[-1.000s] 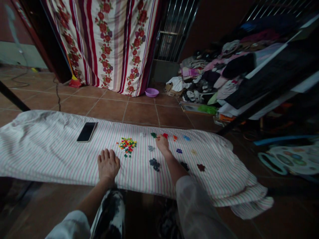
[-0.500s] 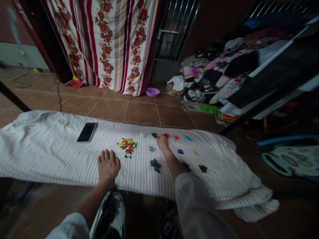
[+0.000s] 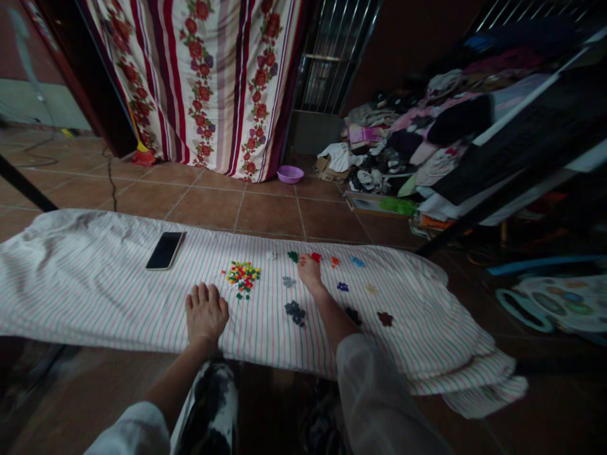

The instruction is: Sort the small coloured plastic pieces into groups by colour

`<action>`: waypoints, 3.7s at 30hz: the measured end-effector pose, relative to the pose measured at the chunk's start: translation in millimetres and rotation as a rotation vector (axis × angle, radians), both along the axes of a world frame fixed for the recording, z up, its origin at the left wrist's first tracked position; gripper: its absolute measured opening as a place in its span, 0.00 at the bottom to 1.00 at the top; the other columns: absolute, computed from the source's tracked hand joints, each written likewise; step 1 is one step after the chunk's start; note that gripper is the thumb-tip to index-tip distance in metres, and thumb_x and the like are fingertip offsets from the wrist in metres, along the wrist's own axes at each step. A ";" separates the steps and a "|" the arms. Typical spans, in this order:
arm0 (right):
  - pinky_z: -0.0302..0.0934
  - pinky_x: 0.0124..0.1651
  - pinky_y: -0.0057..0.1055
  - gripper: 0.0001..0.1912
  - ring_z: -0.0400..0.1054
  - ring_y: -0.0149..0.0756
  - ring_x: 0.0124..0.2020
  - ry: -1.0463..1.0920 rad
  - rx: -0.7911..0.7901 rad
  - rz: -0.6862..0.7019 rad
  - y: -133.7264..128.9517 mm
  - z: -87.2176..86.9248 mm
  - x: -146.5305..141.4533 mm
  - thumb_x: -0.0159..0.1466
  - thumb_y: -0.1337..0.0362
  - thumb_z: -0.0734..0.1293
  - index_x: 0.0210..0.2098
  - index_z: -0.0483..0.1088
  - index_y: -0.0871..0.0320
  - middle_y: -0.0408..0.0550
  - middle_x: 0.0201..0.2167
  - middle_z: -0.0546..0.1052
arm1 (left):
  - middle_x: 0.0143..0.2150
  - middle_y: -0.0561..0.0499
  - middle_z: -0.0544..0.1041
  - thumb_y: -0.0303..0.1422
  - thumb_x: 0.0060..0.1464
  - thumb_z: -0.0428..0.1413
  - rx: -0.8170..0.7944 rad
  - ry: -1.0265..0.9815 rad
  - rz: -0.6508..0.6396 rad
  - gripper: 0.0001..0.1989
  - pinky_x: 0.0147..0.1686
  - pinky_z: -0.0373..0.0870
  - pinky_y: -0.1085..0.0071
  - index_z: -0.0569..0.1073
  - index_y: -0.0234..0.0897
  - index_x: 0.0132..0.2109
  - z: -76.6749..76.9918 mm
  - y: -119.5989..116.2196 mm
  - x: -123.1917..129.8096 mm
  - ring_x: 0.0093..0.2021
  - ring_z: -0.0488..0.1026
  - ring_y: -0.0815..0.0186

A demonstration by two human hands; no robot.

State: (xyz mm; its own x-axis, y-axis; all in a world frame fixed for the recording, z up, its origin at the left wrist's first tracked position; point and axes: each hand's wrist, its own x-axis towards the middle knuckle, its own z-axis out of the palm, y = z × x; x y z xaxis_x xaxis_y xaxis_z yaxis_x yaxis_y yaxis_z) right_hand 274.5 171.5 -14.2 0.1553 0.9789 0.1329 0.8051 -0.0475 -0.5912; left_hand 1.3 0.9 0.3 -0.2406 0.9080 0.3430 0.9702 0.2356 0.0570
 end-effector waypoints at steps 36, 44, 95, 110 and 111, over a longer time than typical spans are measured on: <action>0.57 0.46 0.27 0.16 0.67 0.34 0.43 -0.124 -0.006 0.494 -56.4 14.9 -97.1 0.62 0.75 0.59 0.44 0.72 0.56 0.49 0.40 0.73 | 0.58 0.31 0.67 0.35 0.57 0.43 0.014 0.035 0.005 0.23 0.57 0.56 0.51 0.67 0.27 0.55 -4.8 1.0 -2.5 0.60 0.60 0.47; 0.57 0.46 0.26 0.16 0.67 0.34 0.43 -0.189 -0.010 0.485 -54.2 17.5 -100.5 0.62 0.75 0.58 0.44 0.71 0.56 0.49 0.40 0.73 | 0.58 0.31 0.67 0.36 0.57 0.43 0.017 0.037 0.006 0.23 0.57 0.55 0.52 0.67 0.27 0.55 -6.2 0.2 -2.9 0.61 0.60 0.47; 0.62 0.49 0.32 0.17 0.69 0.38 0.43 -0.018 0.152 0.011 -14.4 1.8 -16.4 0.56 0.75 0.58 0.40 0.73 0.60 0.52 0.37 0.76 | 0.57 0.32 0.67 0.35 0.57 0.43 0.023 0.041 -0.002 0.22 0.57 0.55 0.51 0.68 0.28 0.54 -5.2 -0.1 -1.8 0.61 0.60 0.47; 0.61 0.51 0.34 0.20 0.69 0.39 0.45 -0.017 0.117 0.027 -9.3 -5.9 -10.7 0.56 0.75 0.58 0.44 0.73 0.61 0.54 0.40 0.77 | 0.58 0.31 0.67 0.35 0.56 0.44 0.024 0.005 -0.011 0.23 0.58 0.55 0.50 0.68 0.28 0.54 -5.3 0.4 -2.0 0.61 0.59 0.47; 0.62 0.50 0.34 0.20 0.69 0.39 0.45 -0.003 0.119 0.029 -10.0 -5.9 -10.3 0.56 0.75 0.57 0.44 0.73 0.60 0.54 0.40 0.77 | 0.58 0.32 0.67 0.35 0.56 0.44 0.026 0.005 -0.010 0.23 0.58 0.55 0.50 0.68 0.28 0.54 -5.8 0.4 -2.2 0.61 0.59 0.47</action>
